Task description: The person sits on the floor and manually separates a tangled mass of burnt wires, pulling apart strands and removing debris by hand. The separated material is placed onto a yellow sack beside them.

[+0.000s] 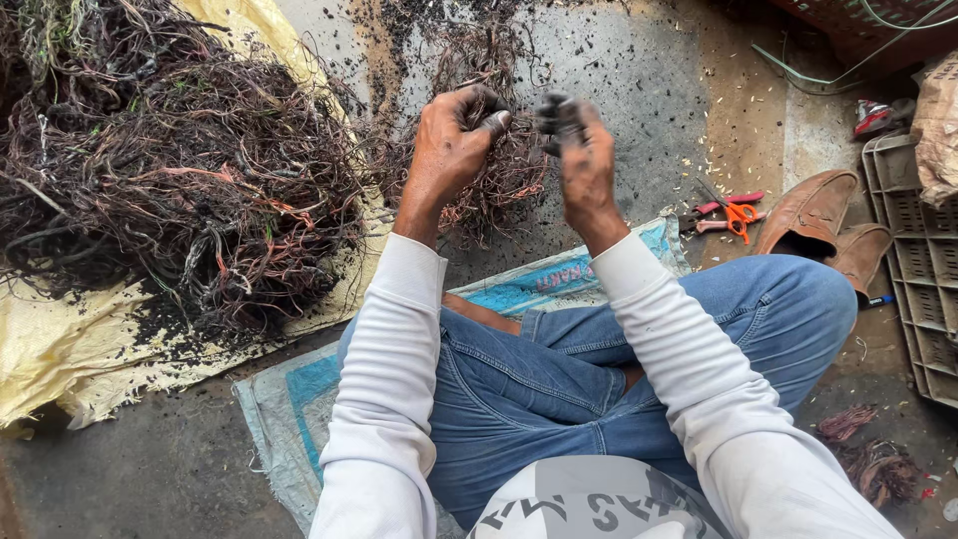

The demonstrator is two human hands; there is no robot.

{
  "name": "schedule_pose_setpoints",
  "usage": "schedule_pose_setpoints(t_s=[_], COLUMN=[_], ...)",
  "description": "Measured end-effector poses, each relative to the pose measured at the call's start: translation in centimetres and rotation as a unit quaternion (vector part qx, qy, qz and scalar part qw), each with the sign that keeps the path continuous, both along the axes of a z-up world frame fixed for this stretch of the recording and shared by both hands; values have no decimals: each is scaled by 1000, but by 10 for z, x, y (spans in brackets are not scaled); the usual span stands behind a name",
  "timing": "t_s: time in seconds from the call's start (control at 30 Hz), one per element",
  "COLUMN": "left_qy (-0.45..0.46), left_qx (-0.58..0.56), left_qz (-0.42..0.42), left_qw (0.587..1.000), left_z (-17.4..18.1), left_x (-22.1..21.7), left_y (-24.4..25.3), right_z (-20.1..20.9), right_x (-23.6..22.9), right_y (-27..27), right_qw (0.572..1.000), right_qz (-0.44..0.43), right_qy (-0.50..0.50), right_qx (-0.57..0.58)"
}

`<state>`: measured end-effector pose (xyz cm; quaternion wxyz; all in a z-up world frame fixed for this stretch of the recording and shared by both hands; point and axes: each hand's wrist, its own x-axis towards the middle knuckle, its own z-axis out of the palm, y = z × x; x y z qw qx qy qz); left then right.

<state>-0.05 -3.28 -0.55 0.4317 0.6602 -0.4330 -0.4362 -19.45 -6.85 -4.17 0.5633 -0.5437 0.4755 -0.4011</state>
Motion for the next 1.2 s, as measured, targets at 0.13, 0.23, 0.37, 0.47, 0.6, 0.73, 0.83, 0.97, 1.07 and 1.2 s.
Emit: schedule_pose_setpoints(t_s=[0.13, 0.23, 0.37, 0.47, 0.6, 0.73, 0.83, 0.97, 1.07, 1.2], left_qy=[4, 38, 33, 68, 72, 152, 107, 83, 36, -21], left_qx=[-5, 0, -31, -6, -18, -33, -33, -76, -78, -62], left_qz=[-5, 17, 35, 63, 26, -20, -26, -28, -13, 12], left_qw=[1000, 999, 998, 996, 997, 988, 993, 993, 996, 998], left_z=[-4, -11, -19, -20, -14, -3, 3, 0, -4, -6], left_x=[0, 1, 4, 7, 8, 4, 6, 8, 6, 3], left_y=[0, 1, -2, -4, -1, 4, 5, 5, 3, 1], right_z=[-4, -11, -16, -9, 8, 15, 12, 5, 6, 14], right_x=[8, 10, 8, 4, 3, 11, 20, 23, 19, 16], right_y=[14, 16, 14, 15, 23, 27, 25, 21, 17, 10], right_qw=[997, 994, 977, 983, 991, 997, 992, 994, 995, 997], right_qz=[56, 47, 33, 9, 3, 67, 102, 103, 94, 68], right_qy=[-54, -100, -198, -180, 35, -27, -73, -42, 20, -44], right_qx=[-21, -1, 70, 27, -130, -25, -18, -14, -3, 2])
